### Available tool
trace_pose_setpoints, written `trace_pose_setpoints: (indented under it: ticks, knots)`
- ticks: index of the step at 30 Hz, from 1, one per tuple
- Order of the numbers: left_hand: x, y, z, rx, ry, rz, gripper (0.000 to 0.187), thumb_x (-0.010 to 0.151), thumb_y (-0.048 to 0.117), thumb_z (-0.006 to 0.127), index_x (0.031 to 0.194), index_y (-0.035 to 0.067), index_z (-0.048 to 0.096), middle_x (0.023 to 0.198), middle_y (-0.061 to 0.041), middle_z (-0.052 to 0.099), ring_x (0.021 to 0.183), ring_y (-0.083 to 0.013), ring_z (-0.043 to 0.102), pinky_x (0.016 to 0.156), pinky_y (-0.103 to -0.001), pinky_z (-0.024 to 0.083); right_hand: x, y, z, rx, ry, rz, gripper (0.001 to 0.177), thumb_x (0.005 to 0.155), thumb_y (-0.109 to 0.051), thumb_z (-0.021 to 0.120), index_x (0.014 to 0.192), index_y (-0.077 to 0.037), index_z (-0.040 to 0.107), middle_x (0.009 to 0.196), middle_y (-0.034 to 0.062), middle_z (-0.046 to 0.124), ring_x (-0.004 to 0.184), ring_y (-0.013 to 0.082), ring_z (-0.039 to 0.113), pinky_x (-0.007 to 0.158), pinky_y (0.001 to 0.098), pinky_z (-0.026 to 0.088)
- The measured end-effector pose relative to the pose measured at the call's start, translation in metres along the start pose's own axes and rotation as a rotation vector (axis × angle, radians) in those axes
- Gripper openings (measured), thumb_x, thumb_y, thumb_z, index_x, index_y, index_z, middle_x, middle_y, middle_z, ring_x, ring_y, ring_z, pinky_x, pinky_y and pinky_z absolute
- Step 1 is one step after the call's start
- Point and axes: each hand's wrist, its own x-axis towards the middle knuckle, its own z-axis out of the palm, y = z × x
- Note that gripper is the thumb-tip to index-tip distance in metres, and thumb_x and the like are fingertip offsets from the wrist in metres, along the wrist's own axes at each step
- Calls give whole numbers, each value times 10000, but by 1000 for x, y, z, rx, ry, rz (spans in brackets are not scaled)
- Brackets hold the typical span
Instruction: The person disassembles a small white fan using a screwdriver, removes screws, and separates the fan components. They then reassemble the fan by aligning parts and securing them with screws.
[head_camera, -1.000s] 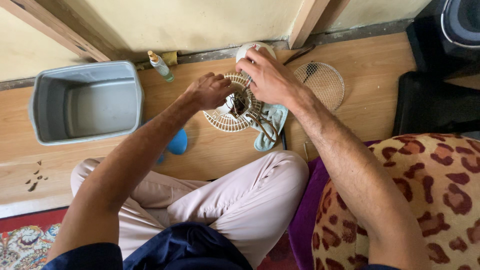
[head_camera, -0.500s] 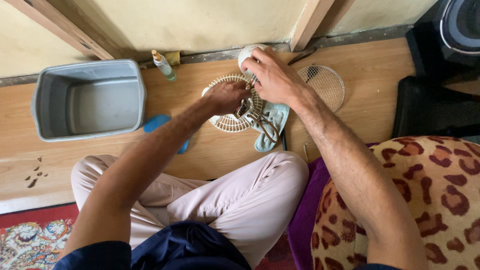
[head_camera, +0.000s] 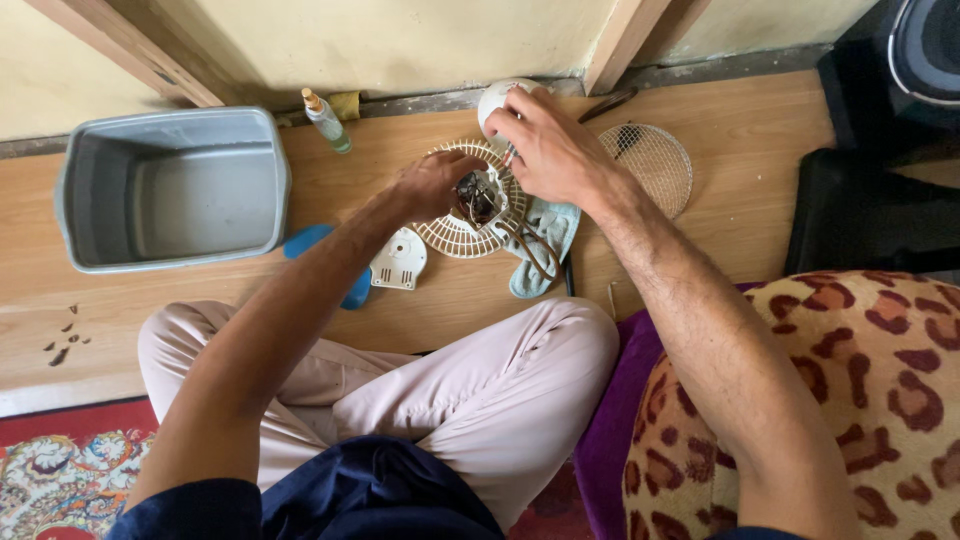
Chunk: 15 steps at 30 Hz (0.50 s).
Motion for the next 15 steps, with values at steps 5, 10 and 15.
trace_pose_setpoints:
  ticks: [5, 10, 15]
  knots:
    - [-20, -21, -1, -36, 78, 78, 580, 846, 104, 767, 1372, 242, 566, 1389, -107, 600, 1311, -340, 546, 1067, -476, 478, 1, 0, 2, -11, 61, -61, 397, 816, 2, 778, 1192, -60, 666, 1266, 110, 542, 1240, 314, 533, 1029, 405, 520]
    - [-43, -51, 5, -78, 117, 17, 582, 855, 93, 714, 1402, 204, 547, 1424, -126, 569, 1339, -340, 527, 1103, -464, 461, 3, 0, 3, -34, 141, -140, 374, 840, -20, 805, 1192, -30, 677, 1258, 137, 573, 1229, 324, 553, 1032, 415, 516]
    - [-70, -81, 25, -10, 98, -250, 576, 875, 226, 763, 1399, 169, 531, 1437, -154, 524, 1349, -367, 487, 1101, -496, 424, 4, -11, -1, 34, 155, -126, 364, 839, -9, 813, 1172, -14, 668, 1206, 139, 583, 1167, 312, 608, 973, 395, 556]
